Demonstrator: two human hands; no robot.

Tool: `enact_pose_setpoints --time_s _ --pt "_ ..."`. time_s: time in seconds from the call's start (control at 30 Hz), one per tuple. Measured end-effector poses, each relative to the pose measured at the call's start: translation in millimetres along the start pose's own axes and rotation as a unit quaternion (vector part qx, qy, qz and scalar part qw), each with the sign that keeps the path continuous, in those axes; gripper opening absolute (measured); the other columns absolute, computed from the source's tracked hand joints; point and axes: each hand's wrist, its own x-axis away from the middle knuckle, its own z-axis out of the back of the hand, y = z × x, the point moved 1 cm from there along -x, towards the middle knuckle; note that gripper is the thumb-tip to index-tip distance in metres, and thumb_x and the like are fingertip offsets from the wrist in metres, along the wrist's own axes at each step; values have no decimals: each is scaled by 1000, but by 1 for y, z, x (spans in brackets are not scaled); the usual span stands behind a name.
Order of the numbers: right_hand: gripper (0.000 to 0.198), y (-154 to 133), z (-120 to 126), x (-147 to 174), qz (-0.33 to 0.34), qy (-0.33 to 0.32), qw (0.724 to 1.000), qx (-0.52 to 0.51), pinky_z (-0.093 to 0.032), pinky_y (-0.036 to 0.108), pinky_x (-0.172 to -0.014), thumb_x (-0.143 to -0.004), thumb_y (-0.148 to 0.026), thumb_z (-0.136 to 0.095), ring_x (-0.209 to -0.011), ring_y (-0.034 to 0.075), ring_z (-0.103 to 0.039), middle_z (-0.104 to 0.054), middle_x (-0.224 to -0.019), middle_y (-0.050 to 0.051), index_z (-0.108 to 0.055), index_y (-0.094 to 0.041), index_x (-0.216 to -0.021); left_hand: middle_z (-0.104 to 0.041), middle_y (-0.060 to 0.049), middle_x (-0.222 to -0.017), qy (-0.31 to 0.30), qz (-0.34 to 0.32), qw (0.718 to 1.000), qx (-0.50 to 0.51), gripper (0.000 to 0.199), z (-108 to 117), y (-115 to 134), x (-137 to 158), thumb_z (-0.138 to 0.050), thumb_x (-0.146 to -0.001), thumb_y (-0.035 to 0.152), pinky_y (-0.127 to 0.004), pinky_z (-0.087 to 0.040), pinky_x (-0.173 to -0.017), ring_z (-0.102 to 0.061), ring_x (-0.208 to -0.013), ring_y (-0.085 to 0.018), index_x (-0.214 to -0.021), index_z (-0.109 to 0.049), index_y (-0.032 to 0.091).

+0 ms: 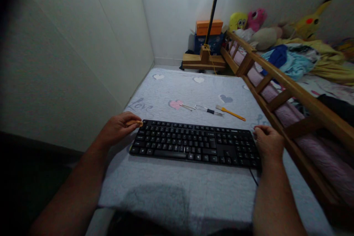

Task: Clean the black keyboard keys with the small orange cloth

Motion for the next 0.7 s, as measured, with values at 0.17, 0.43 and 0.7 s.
enact_pose_setpoints --time_s 0.17,0.43,0.7 --pt "30 -1 0 1 0 2 1000 -2 -44 31 -59 -56 -36 -64 -59 19 -58 -63 -66 2 -67 -18 -80 -72 -6 -89 -31 -3 999 29 24 -3 2 1 -65 -81 42 -29 -52 -76 -67 -84 -20 -87 -73 20" --pt "31 1 0 -1 3 -3 1000 0 -44 31 -58 -57 -37 -65 -59 19 -58 -64 -65 3 -68 -17 -81 -72 -5 -87 -1 -15 1000 -14 22 1 5 1 -65 -81 40 -29 -50 -75 -66 -82 -19 -84 -73 20" --pt "28 -3 0 2 3 6 1000 3 -45 32 -58 -58 -33 -65 -56 19 -57 -63 -63 3 -68 -16 -79 -71 -6 -90 -15 -67 997 27 23 -16 29 4 -62 -88 40 -31 -50 -79 -66 -85 -19 -91 -74 20"
